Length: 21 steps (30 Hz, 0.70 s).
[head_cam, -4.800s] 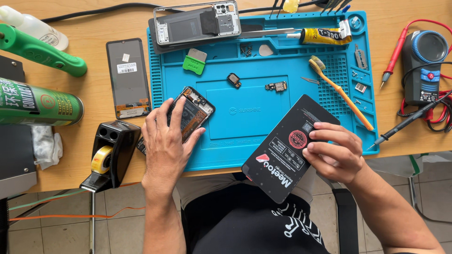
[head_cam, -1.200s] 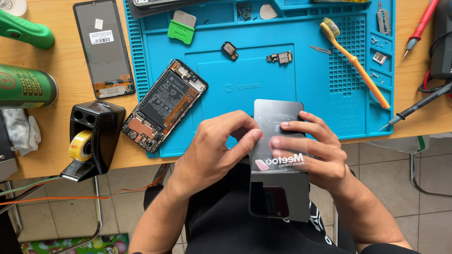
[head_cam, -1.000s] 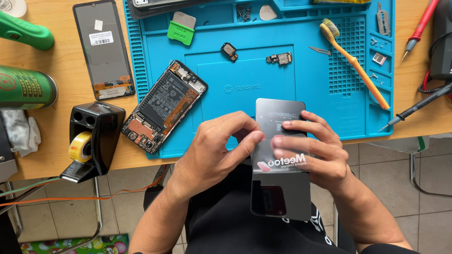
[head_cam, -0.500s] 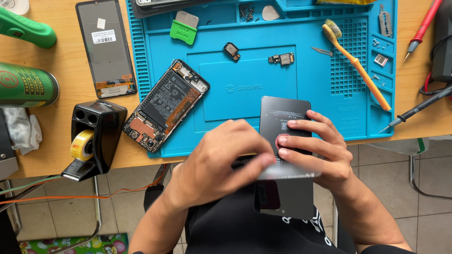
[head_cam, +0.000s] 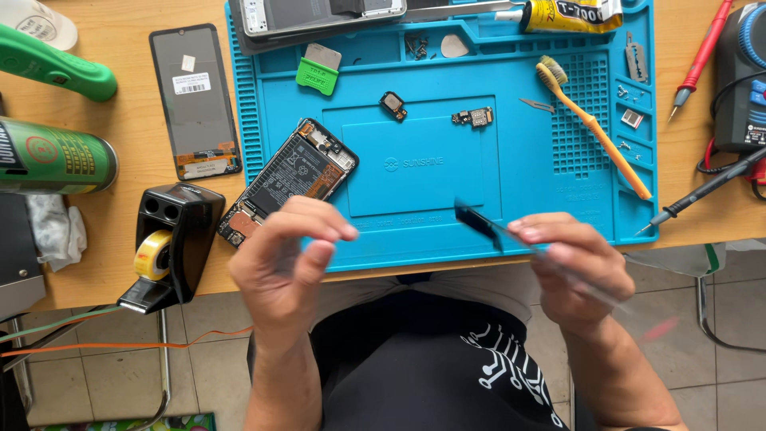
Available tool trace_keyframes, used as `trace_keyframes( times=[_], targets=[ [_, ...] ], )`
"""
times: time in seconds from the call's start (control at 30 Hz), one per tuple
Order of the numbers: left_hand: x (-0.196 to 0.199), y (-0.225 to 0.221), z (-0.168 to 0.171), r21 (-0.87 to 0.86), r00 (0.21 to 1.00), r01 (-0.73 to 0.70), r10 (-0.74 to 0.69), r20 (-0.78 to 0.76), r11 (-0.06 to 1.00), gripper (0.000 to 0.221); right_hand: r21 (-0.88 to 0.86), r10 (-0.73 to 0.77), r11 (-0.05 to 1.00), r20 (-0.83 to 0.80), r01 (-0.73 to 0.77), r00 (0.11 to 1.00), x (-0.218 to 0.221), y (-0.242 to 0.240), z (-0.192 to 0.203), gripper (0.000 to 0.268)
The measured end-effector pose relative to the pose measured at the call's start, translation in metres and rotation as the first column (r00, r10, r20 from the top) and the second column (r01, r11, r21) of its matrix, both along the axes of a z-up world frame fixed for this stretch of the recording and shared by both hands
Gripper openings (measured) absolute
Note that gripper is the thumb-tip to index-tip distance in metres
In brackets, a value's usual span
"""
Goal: The person disassembles a smartphone, removes the back cover, and detaches internal components including the battery and camera modules. They then place the parts on a blue work mat and handle a replacement screen, peeling off protective film and applying adhesive tape to the edges.
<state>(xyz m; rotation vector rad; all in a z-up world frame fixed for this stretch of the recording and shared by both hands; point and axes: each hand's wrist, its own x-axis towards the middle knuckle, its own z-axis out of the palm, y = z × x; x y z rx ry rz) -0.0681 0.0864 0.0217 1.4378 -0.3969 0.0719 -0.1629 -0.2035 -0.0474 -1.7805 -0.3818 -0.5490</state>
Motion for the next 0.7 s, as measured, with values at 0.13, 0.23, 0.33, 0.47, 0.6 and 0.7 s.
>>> trace_keyframes(
  times=[0.13, 0.23, 0.33, 0.47, 0.6, 0.7],
  targets=[
    [-0.005, 0.009, -0.011, 0.082, 0.974, -0.203, 0.209, -0.082, 0.976, 0.017, 0.680, -0.124, 0.675, -0.278, 0.286, 0.952, -0.012, -0.001, -0.040, 0.072],
    [-0.012, -0.004, -0.024, 0.113, 0.984, -0.120, 0.134, -0.118, 0.986, 0.014, 0.733, -0.090, 0.613, -0.307, 0.296, 0.947, -0.011, 0.009, -0.030, 0.074],
    [-0.031, -0.031, -0.029, -0.008, 0.947, 0.103, -0.101, -0.304, 0.995, 0.026, 0.800, -0.038, 0.508, -0.350, 0.320, 0.936, -0.006, 0.028, -0.011, 0.079],
    [-0.044, -0.046, -0.016, -0.195, 0.820, 0.297, -0.354, -0.449, 0.935, 0.029, 0.848, 0.015, 0.394, -0.392, 0.355, 0.920, -0.009, 0.041, -0.002, 0.085],
    [-0.046, -0.056, -0.006, -0.092, 0.879, 0.226, -0.244, -0.410, 0.970, 0.045, 0.689, -0.193, 0.636, -0.292, 0.346, 0.937, -0.034, 0.035, -0.040, 0.070],
    [-0.043, -0.064, -0.005, -0.010, 0.913, 0.159, -0.151, -0.380, 0.987, 0.061, 0.318, -0.354, 0.885, -0.011, 0.339, 0.935, -0.035, 0.038, -0.044, 0.072]
  ],
)
